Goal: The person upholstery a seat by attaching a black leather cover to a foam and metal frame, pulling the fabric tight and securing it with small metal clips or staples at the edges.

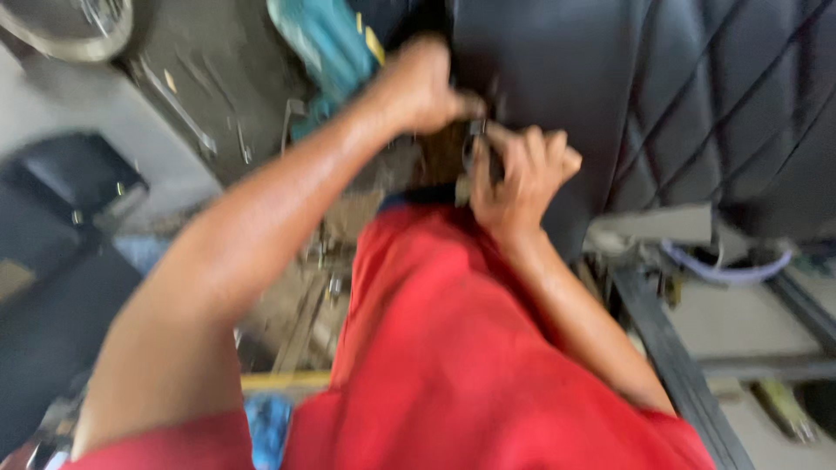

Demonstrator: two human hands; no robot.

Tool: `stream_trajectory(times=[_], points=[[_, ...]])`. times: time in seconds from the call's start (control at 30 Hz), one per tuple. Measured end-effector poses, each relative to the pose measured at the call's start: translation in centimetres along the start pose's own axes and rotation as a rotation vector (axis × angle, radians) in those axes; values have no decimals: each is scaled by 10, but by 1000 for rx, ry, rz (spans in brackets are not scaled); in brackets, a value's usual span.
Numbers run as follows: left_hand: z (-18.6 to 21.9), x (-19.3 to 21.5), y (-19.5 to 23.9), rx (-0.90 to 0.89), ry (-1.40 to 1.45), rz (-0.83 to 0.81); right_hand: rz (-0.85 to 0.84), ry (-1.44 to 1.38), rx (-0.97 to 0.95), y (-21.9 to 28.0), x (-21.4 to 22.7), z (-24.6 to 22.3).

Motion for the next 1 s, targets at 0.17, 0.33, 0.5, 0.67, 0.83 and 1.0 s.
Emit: stream_trajectory(times=[0.17,0.33,0.5,0.67,0.83,1.0], points=[[2,4,-7,-1,-15,-2,-20,223,142,-7,-8,3],[2,-2,-9,32,-29,-47,-98,312,198,-5,-23,6],[2,-13,-15,-33,6,-1,-249,179,41,0,-36,20],[6,-15,-15,-4,7,-34,-205,202,49,4,-31,18],[6,-8,-16,-34,64,-28,-245,217,-50,-7,-38,23],[12,-9,-7,-3,16,-21,-245,42,11,-2,-19,14]])
Point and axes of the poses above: each hand's wrist, its own y-axis away from the middle knuckle, its own x-axis out of the back of the hand, z = x × y, the point moved 6 cm from there along -y, towards the middle knuckle, and after that the axes turned 8 degrees about z, right-handed, at the moved point
